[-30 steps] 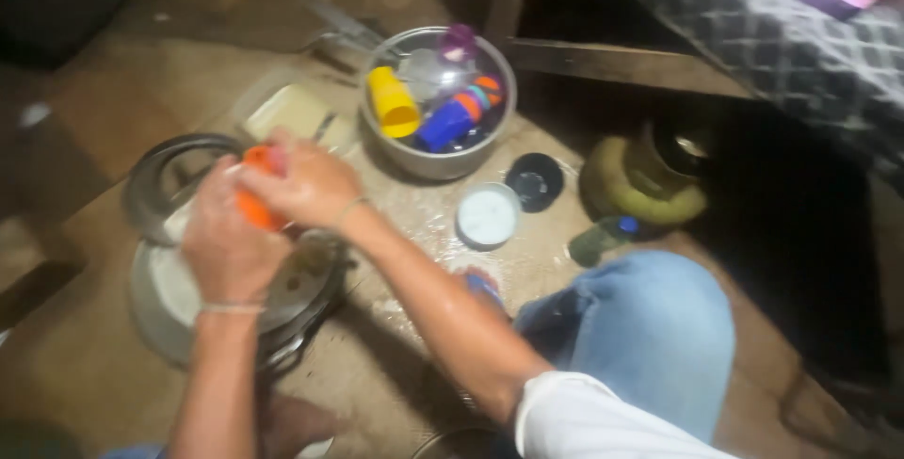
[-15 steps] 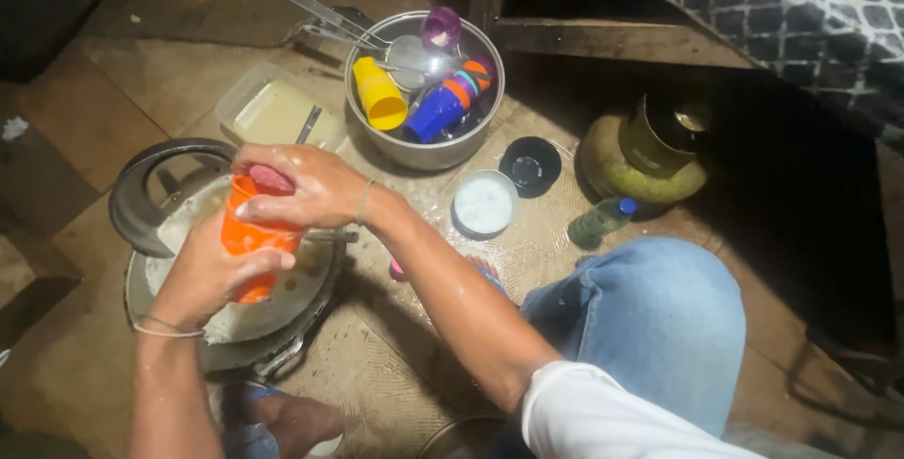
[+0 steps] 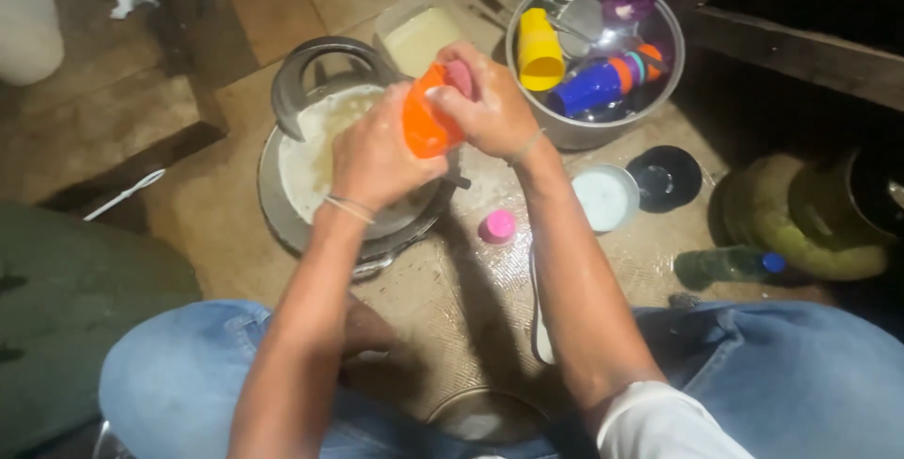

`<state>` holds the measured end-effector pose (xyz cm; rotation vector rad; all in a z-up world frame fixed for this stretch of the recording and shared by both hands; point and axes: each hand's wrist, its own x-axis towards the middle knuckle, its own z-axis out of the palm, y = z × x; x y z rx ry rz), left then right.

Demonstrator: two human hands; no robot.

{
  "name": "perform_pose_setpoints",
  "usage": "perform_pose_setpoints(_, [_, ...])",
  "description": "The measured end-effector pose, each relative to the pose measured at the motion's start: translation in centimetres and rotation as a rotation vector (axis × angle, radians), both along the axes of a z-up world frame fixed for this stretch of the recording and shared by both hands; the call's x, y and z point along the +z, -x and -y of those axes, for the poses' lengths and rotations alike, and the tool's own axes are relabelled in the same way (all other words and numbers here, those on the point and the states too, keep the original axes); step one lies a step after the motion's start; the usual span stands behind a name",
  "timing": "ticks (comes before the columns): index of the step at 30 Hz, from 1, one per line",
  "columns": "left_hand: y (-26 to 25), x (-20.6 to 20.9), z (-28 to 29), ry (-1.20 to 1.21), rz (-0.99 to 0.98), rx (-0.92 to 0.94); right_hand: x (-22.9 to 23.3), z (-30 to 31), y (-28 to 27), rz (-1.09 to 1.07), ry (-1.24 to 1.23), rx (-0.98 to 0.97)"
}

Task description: Washing and scrubbing various cups, bowls, and utensils in a basin of soapy water on the floor.

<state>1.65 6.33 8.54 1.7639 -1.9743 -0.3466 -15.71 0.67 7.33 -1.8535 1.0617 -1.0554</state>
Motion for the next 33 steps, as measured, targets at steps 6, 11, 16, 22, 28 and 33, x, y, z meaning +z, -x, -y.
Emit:
perform_pose_setpoints(6, [-0.4,-2.9,0.5,0.194,0.133,0.046,-0.4,-0.2,-1.0,-0.084,0.095,-0.139])
perform_pose_setpoints(11, [-1.8,-2.8,0.3,-0.18,-0.474,-0.154,-0.9,0.6,0.5,0.027,0.123,0.07])
perform_pose_setpoints(16, [-3.6,-5.7,0.1,-0.179,-0.32,0.054,-1.1,3.0,4.8,0.129,0.003,-0.054])
perform_pose_setpoints(22, [-2.9,-6.1,0.4,0.034,-0.394,-0.107,-15.2,5.4,10.0,-0.63,-0.456,-0.35])
perform_pose_setpoints(28, [-1.0,-5.5,0.5,0.137,-0.552,-0.241,-30.9,-2.4,11.5,-0.799,-0.73,-0.427])
perform_pose_setpoints(33, [-0.4,-3.7,0.0,0.028,-0.62,-0.199,-44.1,1.9,14.3,-0.771,-0.772,-0.536])
